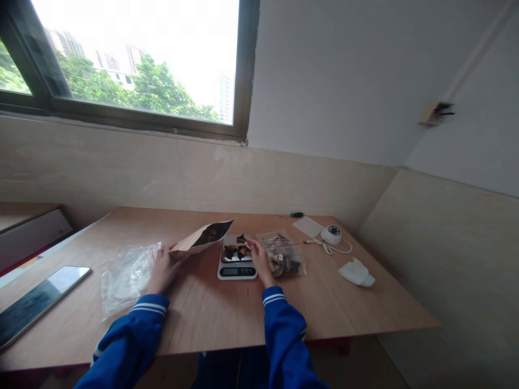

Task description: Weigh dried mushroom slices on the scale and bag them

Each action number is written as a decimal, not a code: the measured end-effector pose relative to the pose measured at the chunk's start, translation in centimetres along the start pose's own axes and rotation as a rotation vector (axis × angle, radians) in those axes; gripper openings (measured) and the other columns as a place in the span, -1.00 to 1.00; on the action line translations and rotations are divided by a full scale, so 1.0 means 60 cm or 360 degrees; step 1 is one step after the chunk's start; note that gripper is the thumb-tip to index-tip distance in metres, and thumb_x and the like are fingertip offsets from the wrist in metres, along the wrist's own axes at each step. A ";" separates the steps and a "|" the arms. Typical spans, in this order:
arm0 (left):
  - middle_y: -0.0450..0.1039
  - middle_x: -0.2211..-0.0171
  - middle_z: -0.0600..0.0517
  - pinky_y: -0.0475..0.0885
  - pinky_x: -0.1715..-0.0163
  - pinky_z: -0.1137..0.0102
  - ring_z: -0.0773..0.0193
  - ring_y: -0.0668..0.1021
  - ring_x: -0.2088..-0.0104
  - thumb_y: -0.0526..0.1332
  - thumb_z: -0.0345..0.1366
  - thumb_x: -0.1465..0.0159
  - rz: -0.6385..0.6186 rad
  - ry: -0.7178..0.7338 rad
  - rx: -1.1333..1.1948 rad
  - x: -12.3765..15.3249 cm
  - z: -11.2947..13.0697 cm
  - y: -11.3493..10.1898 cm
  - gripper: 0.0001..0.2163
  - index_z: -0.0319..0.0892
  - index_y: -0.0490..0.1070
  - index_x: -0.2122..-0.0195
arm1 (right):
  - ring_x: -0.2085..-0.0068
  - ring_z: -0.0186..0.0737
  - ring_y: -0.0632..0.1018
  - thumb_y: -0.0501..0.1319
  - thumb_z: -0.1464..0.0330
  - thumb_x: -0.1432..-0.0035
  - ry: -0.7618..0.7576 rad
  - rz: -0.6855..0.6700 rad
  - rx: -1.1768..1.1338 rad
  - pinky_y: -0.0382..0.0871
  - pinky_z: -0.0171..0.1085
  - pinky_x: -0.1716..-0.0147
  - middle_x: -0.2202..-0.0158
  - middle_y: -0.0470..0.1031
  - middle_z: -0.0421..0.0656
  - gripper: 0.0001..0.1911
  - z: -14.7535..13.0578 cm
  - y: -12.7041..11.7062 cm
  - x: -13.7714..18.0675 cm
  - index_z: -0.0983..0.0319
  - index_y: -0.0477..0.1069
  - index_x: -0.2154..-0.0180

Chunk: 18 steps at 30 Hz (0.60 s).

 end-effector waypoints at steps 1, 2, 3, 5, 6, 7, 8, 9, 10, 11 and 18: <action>0.24 0.05 -0.22 0.35 -0.01 0.11 -0.07 0.43 0.00 0.13 0.03 -0.14 0.0000 -0.0001 -0.0002 0.000 0.000 0.000 -0.42 -0.27 0.22 -0.08 | 0.02 -0.11 0.49 0.04 0.19 -0.17 0.0008 0.0012 -0.0009 0.30 -0.09 -0.03 0.07 0.51 0.03 -0.61 -0.005 -0.001 -0.001 0.30 0.43 0.12; 0.24 0.05 -0.22 0.35 -0.01 0.11 -0.07 0.43 0.00 0.13 0.02 -0.14 0.0000 -0.0001 -0.0004 0.000 0.000 0.000 -0.42 -0.27 0.22 -0.08 | 0.01 -0.11 0.49 0.04 0.20 -0.16 0.0012 0.0033 -0.0017 0.29 -0.08 -0.05 0.07 0.51 0.02 -0.62 -0.012 -0.003 -0.002 0.30 0.43 0.13; 0.24 0.05 -0.22 0.34 -0.01 0.10 -0.07 0.42 0.00 0.13 0.02 -0.14 -0.0003 -0.0001 -0.0007 0.000 0.000 0.000 -0.43 -0.27 0.22 -0.08 | 0.00 -0.11 0.48 0.04 0.21 -0.16 0.0009 0.0058 -0.0028 0.27 -0.08 -0.06 0.06 0.50 0.01 -0.63 -0.021 -0.004 -0.003 0.29 0.43 0.13; 0.23 0.04 -0.22 0.34 -0.01 0.09 -0.09 0.42 -0.01 0.12 0.03 -0.15 -0.0009 -0.0004 -0.0011 0.000 0.000 0.000 -0.43 -0.25 0.21 -0.08 | -0.01 -0.13 0.46 0.04 0.24 -0.16 -0.0022 0.0108 -0.0066 0.26 -0.09 -0.07 0.05 0.49 0.00 -0.65 -0.050 -0.006 -0.003 0.28 0.42 0.12; 0.23 0.04 -0.22 0.34 -0.01 0.09 -0.09 0.42 -0.01 0.12 0.03 -0.15 -0.0014 -0.0007 -0.0012 0.000 0.000 0.000 -0.43 -0.25 0.21 -0.09 | -0.01 -0.14 0.46 0.03 0.26 -0.17 -0.0047 0.0127 -0.0087 0.27 -0.11 -0.06 0.04 0.49 0.00 -0.66 -0.069 -0.007 -0.003 0.28 0.42 0.12; 0.22 0.04 -0.22 0.34 -0.01 0.09 -0.09 0.42 -0.01 0.11 0.04 -0.15 -0.0019 -0.0008 -0.0010 0.000 0.000 0.000 -0.43 -0.24 0.21 -0.09 | 0.00 -0.15 0.46 0.03 0.28 -0.17 -0.0079 0.0144 -0.0102 0.28 -0.13 -0.04 0.05 0.48 -0.02 -0.68 -0.091 -0.007 -0.002 0.27 0.41 0.12; 0.22 0.03 -0.22 0.34 -0.01 0.09 -0.09 0.42 -0.01 0.11 0.04 -0.15 -0.0022 -0.0009 -0.0005 0.000 -0.001 0.000 -0.43 -0.24 0.20 -0.09 | 0.02 -0.16 0.47 0.02 0.29 -0.18 -0.0116 0.0152 -0.0107 0.30 -0.15 -0.03 0.06 0.49 -0.03 -0.69 -0.114 -0.007 0.000 0.26 0.41 0.12; 0.21 0.03 -0.21 0.34 -0.01 0.09 -0.09 0.42 0.00 0.11 0.04 -0.15 -0.0023 -0.0011 0.0002 0.000 -0.001 0.000 -0.43 -0.23 0.21 -0.08 | 0.03 -0.18 0.47 0.00 0.30 -0.20 -0.0157 0.0151 -0.0106 0.31 -0.18 -0.01 0.08 0.49 -0.05 -0.70 -0.139 -0.005 0.002 0.25 0.41 0.13; 0.21 0.04 -0.21 0.34 -0.01 0.08 -0.09 0.42 0.00 0.12 0.03 -0.14 -0.0022 -0.0011 0.0013 0.000 -0.001 0.000 -0.43 -0.23 0.21 -0.08 | 0.05 -0.20 0.47 -0.01 0.31 -0.22 -0.0208 0.0129 -0.0094 0.32 -0.20 0.01 0.10 0.49 -0.06 -0.70 -0.163 -0.004 0.004 0.23 0.41 0.13; 0.21 0.04 -0.20 0.34 0.00 0.07 -0.10 0.42 0.00 0.13 0.03 -0.14 -0.0021 -0.0009 0.0026 0.000 -0.001 0.000 -0.44 -0.22 0.21 -0.08 | 0.06 -0.21 0.47 -0.03 0.31 -0.24 -0.0272 0.0080 -0.0072 0.32 -0.21 0.01 0.12 0.49 -0.08 -0.71 -0.186 -0.001 0.007 0.22 0.41 0.14; 0.22 0.05 -0.18 0.33 -0.01 0.05 -0.08 0.42 -0.01 0.16 -0.06 -0.12 -0.0019 -0.0001 0.0107 0.000 0.000 -0.001 -0.49 -0.20 0.23 -0.05 | -0.06 -0.23 0.39 -0.03 0.44 -0.25 -0.0688 -0.0395 0.0369 0.17 -0.18 -0.13 0.07 0.47 -0.09 -0.70 -0.255 0.038 0.028 0.20 0.44 0.12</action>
Point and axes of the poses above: each hand's wrist, its own x-axis away from the middle knuckle, its own y-axis out of the palm, z = x × y, the point moved 1 cm from there along -x, towards the middle knuckle
